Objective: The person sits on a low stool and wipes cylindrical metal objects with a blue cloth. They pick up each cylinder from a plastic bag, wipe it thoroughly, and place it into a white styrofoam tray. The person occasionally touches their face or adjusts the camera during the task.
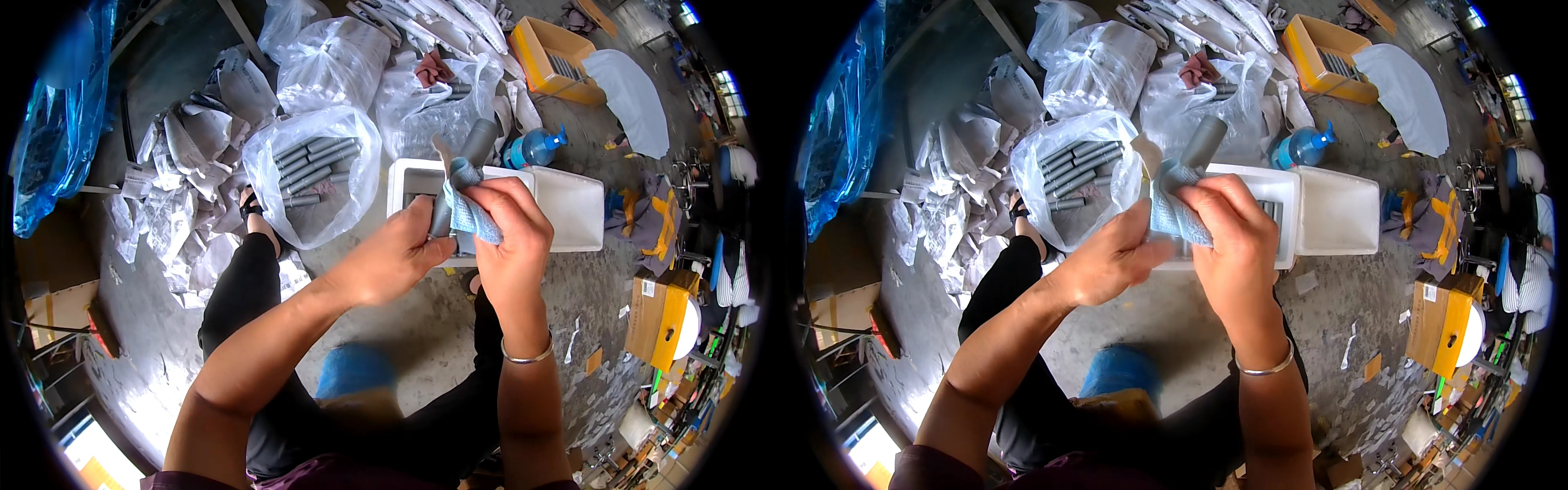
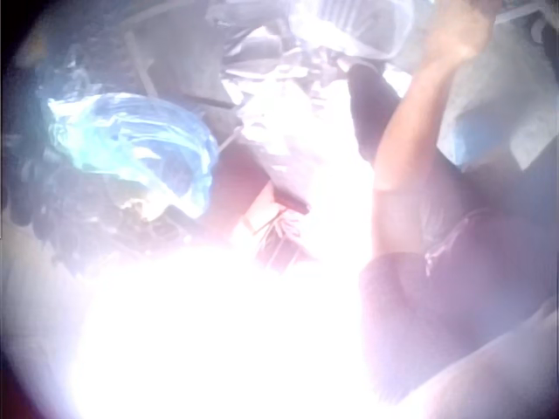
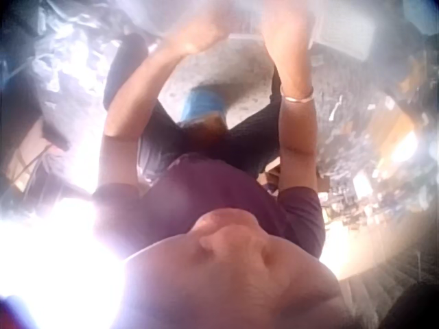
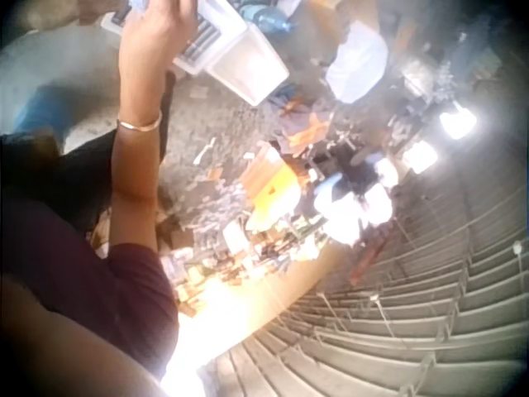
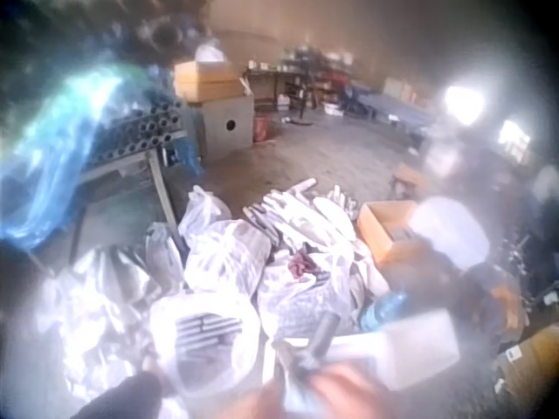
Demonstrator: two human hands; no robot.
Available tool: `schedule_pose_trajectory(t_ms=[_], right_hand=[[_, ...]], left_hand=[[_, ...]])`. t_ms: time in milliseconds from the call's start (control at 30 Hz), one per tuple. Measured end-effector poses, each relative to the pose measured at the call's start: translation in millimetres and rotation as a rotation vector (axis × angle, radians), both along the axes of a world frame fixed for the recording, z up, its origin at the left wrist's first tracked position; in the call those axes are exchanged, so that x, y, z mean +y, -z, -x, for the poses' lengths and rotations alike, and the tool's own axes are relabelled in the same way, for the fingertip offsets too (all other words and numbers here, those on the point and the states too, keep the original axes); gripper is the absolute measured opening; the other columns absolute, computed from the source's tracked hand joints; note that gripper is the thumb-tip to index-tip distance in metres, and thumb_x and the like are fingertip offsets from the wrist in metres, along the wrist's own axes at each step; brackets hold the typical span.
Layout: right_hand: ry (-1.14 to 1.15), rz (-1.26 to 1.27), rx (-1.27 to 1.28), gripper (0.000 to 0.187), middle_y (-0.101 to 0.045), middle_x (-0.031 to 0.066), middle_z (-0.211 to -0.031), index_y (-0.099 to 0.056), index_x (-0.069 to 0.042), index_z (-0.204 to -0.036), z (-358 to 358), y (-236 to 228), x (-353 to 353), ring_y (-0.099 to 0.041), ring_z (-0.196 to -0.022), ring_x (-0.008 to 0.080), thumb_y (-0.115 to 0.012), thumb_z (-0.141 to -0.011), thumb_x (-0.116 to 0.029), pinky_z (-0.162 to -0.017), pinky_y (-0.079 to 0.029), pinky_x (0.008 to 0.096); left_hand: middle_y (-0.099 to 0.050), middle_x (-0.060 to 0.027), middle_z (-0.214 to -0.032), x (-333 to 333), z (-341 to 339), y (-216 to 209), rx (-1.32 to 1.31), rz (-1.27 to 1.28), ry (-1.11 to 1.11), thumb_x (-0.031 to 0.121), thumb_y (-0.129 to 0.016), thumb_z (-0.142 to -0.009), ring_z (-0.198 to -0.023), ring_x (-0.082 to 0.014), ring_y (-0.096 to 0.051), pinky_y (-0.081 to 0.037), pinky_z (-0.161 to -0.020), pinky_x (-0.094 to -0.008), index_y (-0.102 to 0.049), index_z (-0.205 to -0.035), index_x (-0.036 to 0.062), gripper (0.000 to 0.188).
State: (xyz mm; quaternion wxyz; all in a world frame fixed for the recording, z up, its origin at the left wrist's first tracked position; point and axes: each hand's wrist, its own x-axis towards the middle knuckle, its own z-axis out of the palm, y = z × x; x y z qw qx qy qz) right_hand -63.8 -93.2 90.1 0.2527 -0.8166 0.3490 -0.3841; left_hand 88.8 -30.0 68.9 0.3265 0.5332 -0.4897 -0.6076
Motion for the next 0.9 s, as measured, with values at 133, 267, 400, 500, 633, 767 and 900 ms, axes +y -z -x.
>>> schedule_pose_trajectory(t_ms=[133,267,400,500,633,767,900], right_hand=[[-0.134,-0.064,0.056,0.031,-0.06,0.0113,-0.086,-0.065,0.0,-0.094,5.3,2.1,11.1,-0.063,-0.077,0.0294,-0.059,-0.066,0.014,-0.066,-0.05,0.0356],[-0.007,-0.011,-0.006,0.03,-0.059,0.0116,-0.086,-0.064,0.0,-0.092,-0.6,-0.2,0.7,-0.063,-0.077,0.0296,-0.06,-0.066,0.014,-0.067,-0.05,0.0354],[-0.124,-0.038,0.071,0.03,-0.06,0.0108,-0.086,-0.065,0.001,-0.093,7.7,0.7,12.7,-0.063,-0.076,0.029,-0.06,-0.066,0.014,-0.066,-0.05,0.0346],[0.001,-0.024,0.013,0.031,-0.06,0.0118,-0.086,-0.064,0.001,-0.094,4.8,-4.2,-3.9,-0.063,-0.078,0.0287,-0.059,-0.066,0.014,-0.068,-0.051,0.0342],[-0.138,-0.05,0.05,0.032,-0.06,0.0123,-0.088,-0.065,0.001,-0.094,7.5,-0.4,14.2,-0.063,-0.078,0.0303,-0.058,-0.065,0.015,-0.068,-0.05,0.0345],[-0.066,-0.04,0.007,0.029,-0.059,0.0119,-0.085,-0.064,0.001,-0.092,3.4,0.9,6.2,-0.062,-0.074,0.0291,-0.061,-0.066,0.013,-0.065,-0.05,0.0345],[-0.054,-0.01,0.04,0.027,-0.06,0.013,-0.086,-0.063,0.002,-0.092,6.4,1.2,10.5,-0.062,-0.075,0.0298,-0.06,-0.067,0.013,-0.067,-0.049,0.0336]], left_hand=[[-0.054,-0.0176,-0.08,-2.1,-4.2,-0.2,0.034,0.004,0.017,0.013,-0.056,-0.087,-0.075,-0.0245,-0.052,-0.044,-0.069,-0.038,-0.044,-0.104,-0.006,0.028],[-0.056,-0.0172,-0.085,-2.6,0.5,-0.4,0.114,-0.079,-0.036,0.013,-0.057,-0.086,-0.079,-0.0222,-0.053,-0.044,-0.072,-0.0366,-0.044,-0.106,-0.0066,0.03],[-0.051,-0.006,-0.074,2.1,2.8,6.3,0.154,-0.043,-0.083,0.014,-0.057,-0.087,-0.064,-0.0131,-0.049,-0.04,-0.057,-0.0282,-0.05,-0.106,-0.0018,0.026],[-0.05,-0.0034,-0.073,2.4,5.2,-7.8,0.241,-0.134,-0.086,0.016,-0.056,-0.087,-0.059,-0.0095,-0.047,-0.039,-0.051,-0.0256,-0.05,-0.105,-0.0015,0.025],[-0.047,-0.0017,-0.069,1.3,-6.2,13.4,0.181,-0.142,0.025,0.025,-0.056,-0.092,-0.056,-0.0099,-0.046,-0.04,-0.05,-0.0278,-0.045,-0.102,-0.0015,0.03],[-0.045,-0.0018,-0.062,4.5,-0.5,3.2,0.308,-0.143,-0.091,0.023,-0.055,-0.091,-0.053,-0.0102,-0.046,-0.038,-0.049,-0.0278,-0.05,-0.088,-0.0009,0.025],[-0.045,-0.0022,-0.069,4.5,-2.7,1.3,0.417,-0.156,-0.085,0.018,-0.054,-0.09,-0.056,-0.0102,-0.045,-0.038,-0.052,-0.0272,-0.045,-0.099,0.0007,0.021]])
